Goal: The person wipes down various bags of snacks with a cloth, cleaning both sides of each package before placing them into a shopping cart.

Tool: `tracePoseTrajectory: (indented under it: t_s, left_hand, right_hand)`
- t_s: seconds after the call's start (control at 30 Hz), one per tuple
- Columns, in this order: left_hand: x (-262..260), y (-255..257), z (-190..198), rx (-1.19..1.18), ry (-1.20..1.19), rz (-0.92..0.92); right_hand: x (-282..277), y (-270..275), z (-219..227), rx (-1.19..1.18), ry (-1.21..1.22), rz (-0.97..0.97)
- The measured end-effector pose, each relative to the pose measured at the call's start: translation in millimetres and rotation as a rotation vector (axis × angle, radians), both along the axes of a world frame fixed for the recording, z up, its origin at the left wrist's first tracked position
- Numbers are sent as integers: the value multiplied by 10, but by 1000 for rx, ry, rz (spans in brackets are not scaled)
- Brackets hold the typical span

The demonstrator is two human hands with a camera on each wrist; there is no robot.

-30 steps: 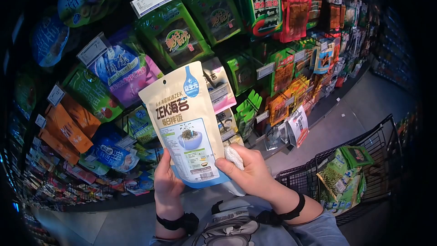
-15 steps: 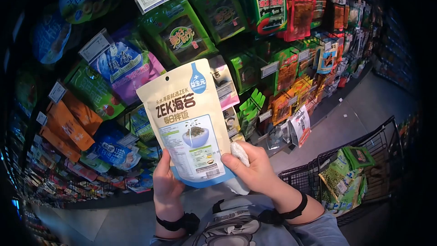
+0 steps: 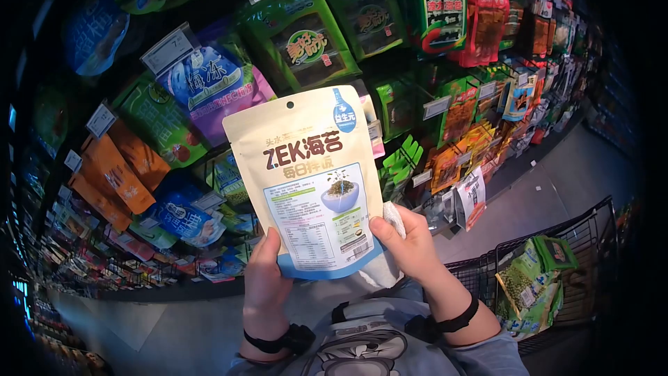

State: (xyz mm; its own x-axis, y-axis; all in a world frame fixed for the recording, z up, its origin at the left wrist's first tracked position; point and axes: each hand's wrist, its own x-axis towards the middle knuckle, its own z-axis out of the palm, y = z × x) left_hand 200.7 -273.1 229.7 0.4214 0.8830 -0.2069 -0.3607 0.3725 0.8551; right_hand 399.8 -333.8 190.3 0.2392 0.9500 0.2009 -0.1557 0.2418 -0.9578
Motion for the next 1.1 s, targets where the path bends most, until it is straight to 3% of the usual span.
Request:
tracePoseTrajectory:
  t_s: [0.4, 0.77, 1.1]
  left_hand:
    - [10, 2, -4, 95, 60, 11]
    - [23, 136, -170, -4, -131, 62]
    - [51, 211, -239, 25, -144, 3]
  right_hand:
    - [0, 6, -22, 6, -23, 19]
    - [-31, -29, 91, 5, -5, 35]
    - [-77, -57, 171, 14, -51, 14]
